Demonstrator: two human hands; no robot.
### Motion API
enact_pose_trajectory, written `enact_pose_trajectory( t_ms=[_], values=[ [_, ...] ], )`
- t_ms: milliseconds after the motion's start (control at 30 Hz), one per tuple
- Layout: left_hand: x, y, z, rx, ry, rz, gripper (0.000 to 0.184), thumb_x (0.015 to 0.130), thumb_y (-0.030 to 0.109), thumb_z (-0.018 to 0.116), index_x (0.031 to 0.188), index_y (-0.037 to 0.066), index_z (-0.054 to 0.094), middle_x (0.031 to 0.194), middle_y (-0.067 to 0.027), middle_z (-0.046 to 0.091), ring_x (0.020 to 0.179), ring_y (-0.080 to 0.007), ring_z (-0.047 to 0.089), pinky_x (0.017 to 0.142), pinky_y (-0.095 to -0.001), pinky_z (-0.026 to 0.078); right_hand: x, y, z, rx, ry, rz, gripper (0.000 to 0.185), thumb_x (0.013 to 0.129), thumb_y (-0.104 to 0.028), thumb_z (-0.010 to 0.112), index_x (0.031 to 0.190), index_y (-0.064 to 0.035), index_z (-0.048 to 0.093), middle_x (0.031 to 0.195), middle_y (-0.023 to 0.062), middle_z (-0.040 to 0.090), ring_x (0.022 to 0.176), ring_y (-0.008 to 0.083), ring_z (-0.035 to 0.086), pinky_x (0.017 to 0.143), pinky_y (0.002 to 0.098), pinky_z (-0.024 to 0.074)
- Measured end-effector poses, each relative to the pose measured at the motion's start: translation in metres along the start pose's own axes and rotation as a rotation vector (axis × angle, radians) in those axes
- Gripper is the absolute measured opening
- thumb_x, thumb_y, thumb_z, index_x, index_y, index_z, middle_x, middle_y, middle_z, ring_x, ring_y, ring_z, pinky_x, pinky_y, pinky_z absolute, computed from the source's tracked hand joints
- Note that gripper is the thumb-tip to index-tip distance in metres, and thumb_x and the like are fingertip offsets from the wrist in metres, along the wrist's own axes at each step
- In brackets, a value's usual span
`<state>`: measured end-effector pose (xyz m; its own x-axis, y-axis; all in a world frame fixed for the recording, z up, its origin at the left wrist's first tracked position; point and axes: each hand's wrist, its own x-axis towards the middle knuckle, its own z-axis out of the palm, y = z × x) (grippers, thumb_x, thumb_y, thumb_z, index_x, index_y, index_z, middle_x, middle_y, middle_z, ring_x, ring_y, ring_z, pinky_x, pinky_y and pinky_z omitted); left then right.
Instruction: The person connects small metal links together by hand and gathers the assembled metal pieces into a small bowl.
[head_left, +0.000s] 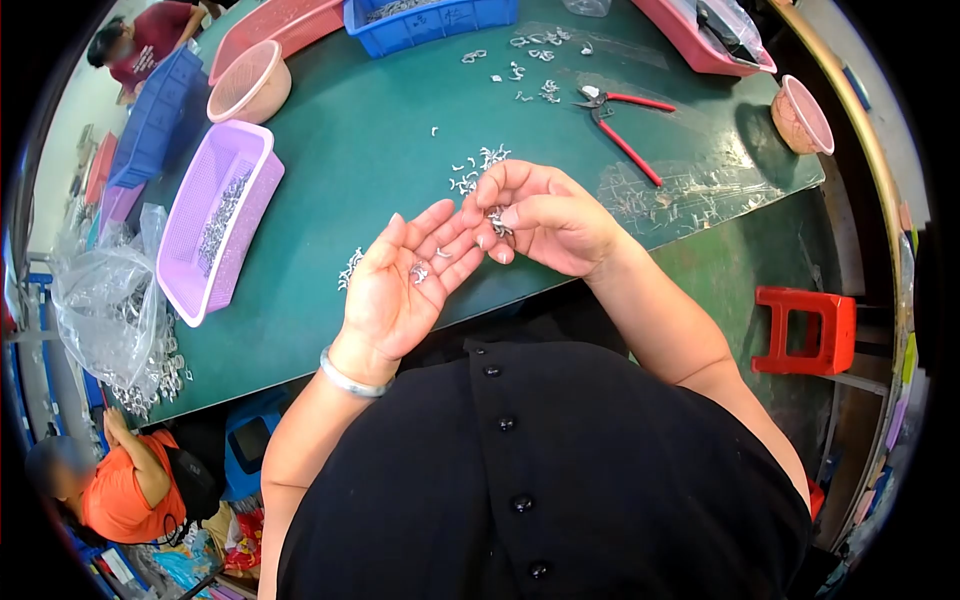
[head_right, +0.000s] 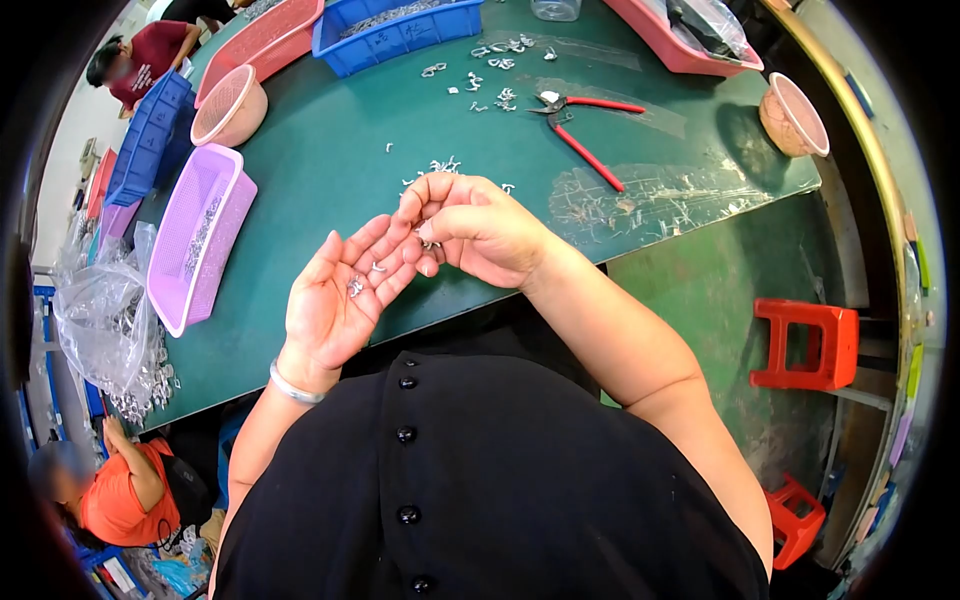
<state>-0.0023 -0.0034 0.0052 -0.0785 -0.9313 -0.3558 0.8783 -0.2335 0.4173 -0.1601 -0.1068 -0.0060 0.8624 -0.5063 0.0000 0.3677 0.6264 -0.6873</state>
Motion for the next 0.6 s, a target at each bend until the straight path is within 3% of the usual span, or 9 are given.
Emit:
enact_pose_trajectory(
  t_ms=[67,200,333,600],
  values=[
    [0.000,0.001,-0.002,-0.015,-0.019,-0.011,0.047,0.096,0.030,0.028,0.122,-0.007,0.038,0.124,-0.0236,0.044,0.116,-0.0337,0.044,0.102,-0.0431,0.033,0.001,0.000,-0.002,-0.098,0.012,0.021,0.009,0.077,-0.002,0.056,0.086,-0.0007,0.056,0.077,0.0060,0.059,0.061,0.0110,0.054,0.054,0.0223,0.0433],
    [0.001,0.001,-0.008,-0.070,-0.051,-0.031,0.047,0.096,0.030,0.027,0.123,-0.007,0.038,0.123,-0.0235,0.045,0.116,-0.0331,0.044,0.101,-0.0425,0.033,0.001,0.007,0.006,-0.629,0.072,-0.059,0.009,0.073,-0.003,0.059,0.081,0.0021,0.061,0.076,0.0056,0.060,0.065,0.0108,0.056,0.060,0.0241,0.0452],
    [0.000,0.001,-0.005,-0.059,-0.032,-0.045,0.047,0.096,0.030,0.027,0.123,-0.007,0.037,0.121,-0.0228,0.046,0.115,-0.0321,0.045,0.100,-0.0413,0.035,-0.001,0.008,0.011,-1.039,0.049,-0.209,0.012,0.067,-0.003,0.062,0.078,-0.0015,0.063,0.070,0.0065,0.058,0.066,0.0127,0.057,0.060,0.0259,0.0459],
    [0.000,0.001,-0.005,-0.036,-0.041,-0.047,0.048,0.096,0.029,0.027,0.123,-0.009,0.037,0.121,-0.0223,0.047,0.114,-0.0307,0.045,0.100,-0.0402,0.035,0.001,0.014,0.008,-1.178,0.020,-0.234,0.010,0.072,-0.002,0.061,0.082,-0.0014,0.064,0.077,0.0047,0.057,0.069,0.0122,0.055,0.060,0.0239,0.0439]
  ],
)
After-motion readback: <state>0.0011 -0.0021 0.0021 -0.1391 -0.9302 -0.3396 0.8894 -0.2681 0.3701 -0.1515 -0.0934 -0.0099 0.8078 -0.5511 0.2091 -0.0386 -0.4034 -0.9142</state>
